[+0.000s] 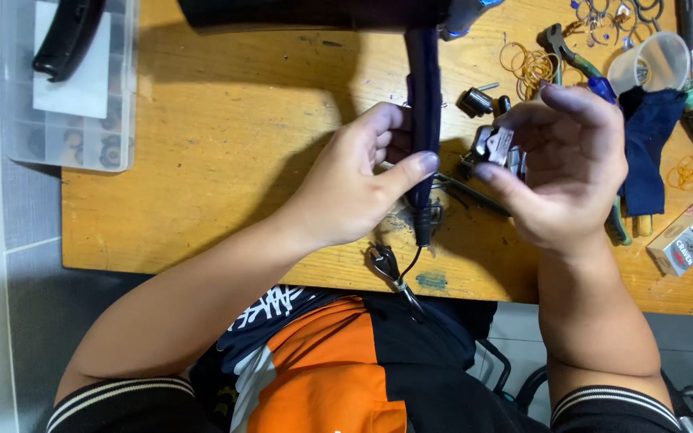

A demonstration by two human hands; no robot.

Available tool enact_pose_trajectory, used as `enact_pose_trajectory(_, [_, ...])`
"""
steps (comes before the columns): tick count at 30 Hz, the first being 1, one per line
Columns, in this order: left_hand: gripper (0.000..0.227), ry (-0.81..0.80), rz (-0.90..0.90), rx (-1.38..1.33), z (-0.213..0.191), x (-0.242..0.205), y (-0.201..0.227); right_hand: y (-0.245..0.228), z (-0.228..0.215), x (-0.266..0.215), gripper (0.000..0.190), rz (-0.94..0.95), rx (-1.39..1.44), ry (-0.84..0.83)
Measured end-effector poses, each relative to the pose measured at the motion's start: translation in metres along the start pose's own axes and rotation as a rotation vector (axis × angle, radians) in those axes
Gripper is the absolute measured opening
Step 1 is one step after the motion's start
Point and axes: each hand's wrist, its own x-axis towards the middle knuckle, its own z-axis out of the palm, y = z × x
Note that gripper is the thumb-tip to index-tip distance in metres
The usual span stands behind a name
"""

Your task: Repairing a hair dryer by disassembling, marking components, and reassembling the internal parts and casing.

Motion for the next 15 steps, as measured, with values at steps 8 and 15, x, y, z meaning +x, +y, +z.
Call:
enact_pose_trajectory(8, [0.037,-0.242,0.071,-0.270,-0.018,0.000,-0.010,-0.008,0.006,-0.005,0.085,-0.304,-0.116,-0.061])
enact_pose_trajectory(15, [0.047,-0.399,-0.015,-0.338,-0.021,-0.002,-0.011,-0.010,0.010,-0.010,0.092,-0.364,-0.080,-0.081])
